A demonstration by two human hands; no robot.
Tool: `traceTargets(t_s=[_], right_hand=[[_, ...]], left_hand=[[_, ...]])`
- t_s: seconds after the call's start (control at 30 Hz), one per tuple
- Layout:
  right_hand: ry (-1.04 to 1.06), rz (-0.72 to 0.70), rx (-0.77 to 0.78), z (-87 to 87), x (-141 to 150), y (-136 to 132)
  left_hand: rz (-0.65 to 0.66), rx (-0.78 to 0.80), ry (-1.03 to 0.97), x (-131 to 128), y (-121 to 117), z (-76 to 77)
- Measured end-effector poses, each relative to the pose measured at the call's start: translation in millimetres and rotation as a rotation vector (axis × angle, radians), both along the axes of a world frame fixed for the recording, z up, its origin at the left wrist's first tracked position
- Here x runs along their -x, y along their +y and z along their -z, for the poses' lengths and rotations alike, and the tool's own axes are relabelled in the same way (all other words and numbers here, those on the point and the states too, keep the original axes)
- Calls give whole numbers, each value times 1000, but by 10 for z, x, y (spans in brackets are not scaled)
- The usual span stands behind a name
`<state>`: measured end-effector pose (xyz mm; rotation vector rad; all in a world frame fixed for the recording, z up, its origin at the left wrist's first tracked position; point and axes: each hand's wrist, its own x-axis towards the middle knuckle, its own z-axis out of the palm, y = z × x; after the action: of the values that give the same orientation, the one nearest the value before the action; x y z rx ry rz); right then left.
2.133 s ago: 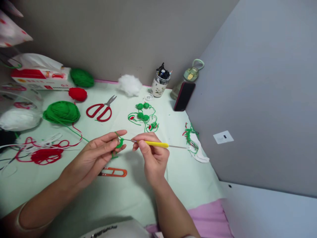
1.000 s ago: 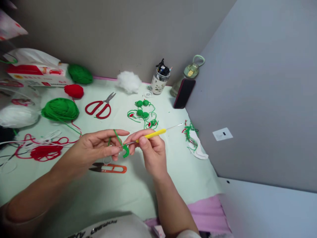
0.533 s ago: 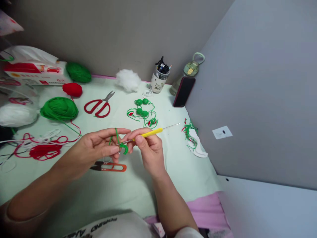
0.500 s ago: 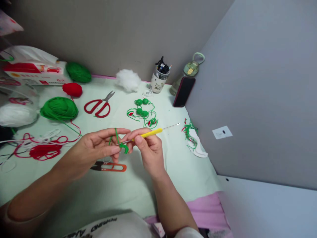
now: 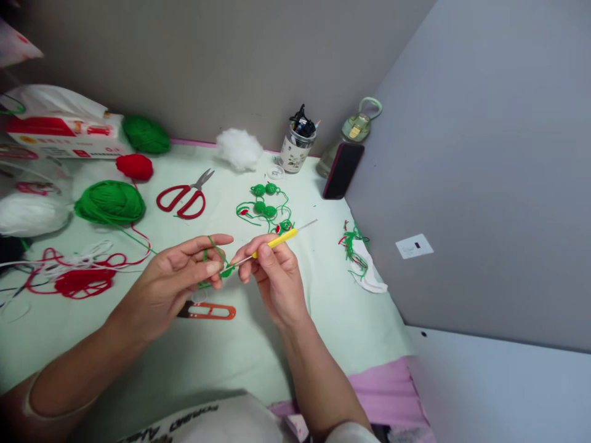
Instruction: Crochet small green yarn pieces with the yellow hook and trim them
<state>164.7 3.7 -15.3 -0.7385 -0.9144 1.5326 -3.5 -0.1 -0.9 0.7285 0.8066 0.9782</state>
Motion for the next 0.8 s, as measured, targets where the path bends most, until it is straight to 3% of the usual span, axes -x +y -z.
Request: traceTargets(t_s=[0.1,0.2,0.37,0.43,0.5,0.6,0.8], right_hand=[[-46,7,-80,-11,-28,-9],[-199,133,-254,-41,-35,-33],[-818,402,-745,-19,8,-137],[-1106,498,-932,28,33,-183],[-1214,581,-1036,68,54,-209],[-1019,586,-989,63,60,-197],[-345,350,-342,-59,12,-91]], left_hand=[[12,18,-10,17,12,-12],[-23,-29,46,17,12,0],[-123,-103,104,-37,-32,28],[-101,-33,32,-64,-55,25],[-29,89,-80,-82,-63,16],[39,214,-192,-74,-36,-6],[-50,94,-56,-7,0,-53]])
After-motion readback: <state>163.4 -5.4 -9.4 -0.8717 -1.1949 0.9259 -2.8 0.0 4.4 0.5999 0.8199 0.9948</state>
